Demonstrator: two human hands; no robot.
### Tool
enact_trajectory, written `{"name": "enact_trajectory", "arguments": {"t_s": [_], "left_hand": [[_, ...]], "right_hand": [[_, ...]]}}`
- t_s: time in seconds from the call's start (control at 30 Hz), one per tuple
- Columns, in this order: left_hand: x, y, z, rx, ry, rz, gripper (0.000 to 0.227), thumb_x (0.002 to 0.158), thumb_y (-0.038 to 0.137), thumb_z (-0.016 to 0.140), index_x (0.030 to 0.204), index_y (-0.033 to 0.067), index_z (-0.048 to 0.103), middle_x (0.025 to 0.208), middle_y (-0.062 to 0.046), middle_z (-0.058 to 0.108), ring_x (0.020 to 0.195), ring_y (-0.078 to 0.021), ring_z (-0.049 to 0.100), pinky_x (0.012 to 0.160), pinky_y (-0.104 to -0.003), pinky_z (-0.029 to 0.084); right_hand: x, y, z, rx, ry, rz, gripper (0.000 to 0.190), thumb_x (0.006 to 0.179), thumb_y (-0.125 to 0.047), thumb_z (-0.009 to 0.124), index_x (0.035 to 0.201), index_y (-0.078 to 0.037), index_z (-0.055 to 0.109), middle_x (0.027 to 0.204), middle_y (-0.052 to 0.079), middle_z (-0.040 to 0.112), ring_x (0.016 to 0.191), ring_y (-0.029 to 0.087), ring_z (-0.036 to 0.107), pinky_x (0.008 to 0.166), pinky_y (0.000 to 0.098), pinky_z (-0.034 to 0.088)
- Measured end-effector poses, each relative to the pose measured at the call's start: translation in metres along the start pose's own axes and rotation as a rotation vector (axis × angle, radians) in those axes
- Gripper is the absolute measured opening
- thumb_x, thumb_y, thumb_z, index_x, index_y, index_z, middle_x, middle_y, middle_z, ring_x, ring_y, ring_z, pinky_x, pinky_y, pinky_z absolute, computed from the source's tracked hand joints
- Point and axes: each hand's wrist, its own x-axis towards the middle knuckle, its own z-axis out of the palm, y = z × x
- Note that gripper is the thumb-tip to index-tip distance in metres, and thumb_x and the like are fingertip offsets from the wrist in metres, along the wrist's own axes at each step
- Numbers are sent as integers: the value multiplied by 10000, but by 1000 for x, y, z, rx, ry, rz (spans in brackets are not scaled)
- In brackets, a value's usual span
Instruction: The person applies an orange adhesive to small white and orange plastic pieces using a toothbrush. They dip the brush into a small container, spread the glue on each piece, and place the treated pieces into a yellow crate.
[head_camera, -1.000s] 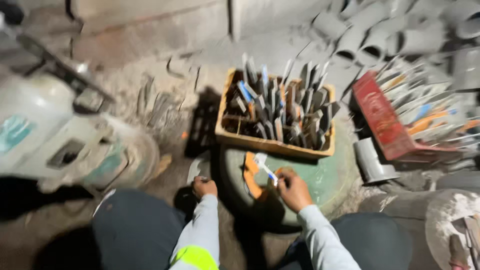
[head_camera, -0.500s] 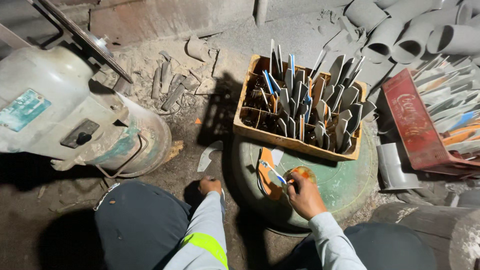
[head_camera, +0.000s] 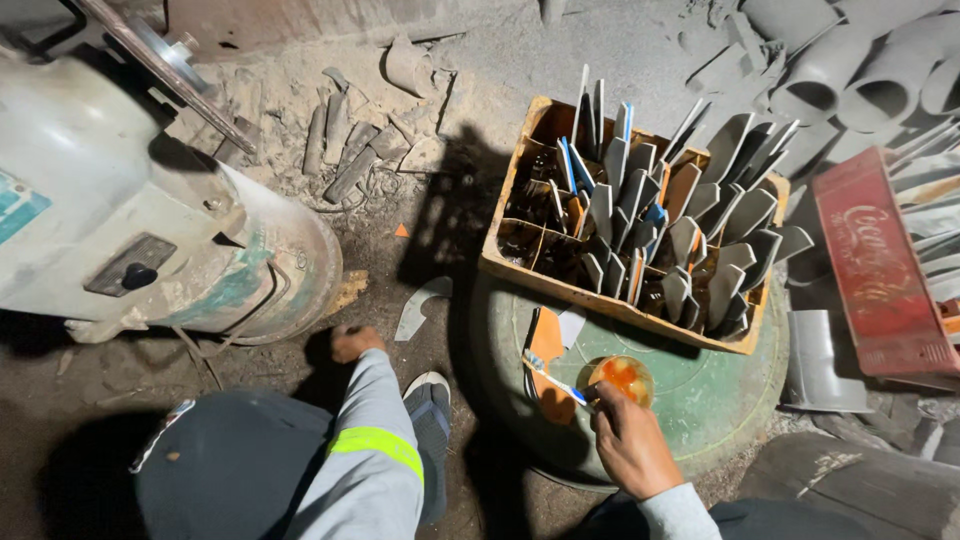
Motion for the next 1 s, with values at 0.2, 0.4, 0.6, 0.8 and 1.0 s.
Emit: {"name": "enact_trajectory", "arguments": {"t_s": [0.2, 0.4, 0.6, 0.8, 1.0], "left_hand": [[-20, 24, 40, 302, -409, 477, 372, 751, 339, 827, 1079, 172, 775, 1387, -134, 609, 1318, -341, 527, 1063, -488, 446], [-40, 58, 48, 699, -618, 558, 473, 832, 454, 812, 1220, 197, 725, 1476, -35, 526, 1413, -299, 446, 1130, -498, 431], [-46, 57, 48, 786, -631, 577, 556, 783, 454, 835, 1239, 164, 707, 1496, -43, 489, 1390, -304, 419, 1111, -499, 414], [-47, 45, 59, 779, -598, 581, 537, 780, 343, 814, 1272, 163, 696, 1497, -53, 493, 1375, -304, 435, 1099, -488, 431], [-44, 43, 63, 793, -577, 590, 472, 803, 275, 787, 1255, 164, 708, 1494, -47, 498, 1375, -307, 437, 1071, -484, 454]], "right_hand": [[6, -5, 3, 132, 79, -7, 197, 908, -103, 526, 1065, -48, 632, 781, 207, 691, 727, 407, 695, 660, 440, 530], [11, -4, 9, 68, 35, 34, 163, 922, -122, 556, 1036, -56, 652, 774, 216, 677, 744, 424, 680, 672, 436, 539], [16, 3, 12, 63, 18, 80, 156, 917, -136, 563, 1029, -75, 652, 770, 217, 682, 747, 433, 687, 676, 442, 550], [15, 11, 14, 9, 39, 29, 137, 912, -147, 587, 1013, -76, 647, 814, 224, 701, 830, 449, 686, 697, 465, 539], [15, 9, 15, 28, 32, 40, 157, 913, -150, 583, 1029, -70, 653, 844, 218, 713, 847, 436, 698, 709, 451, 552]]}}
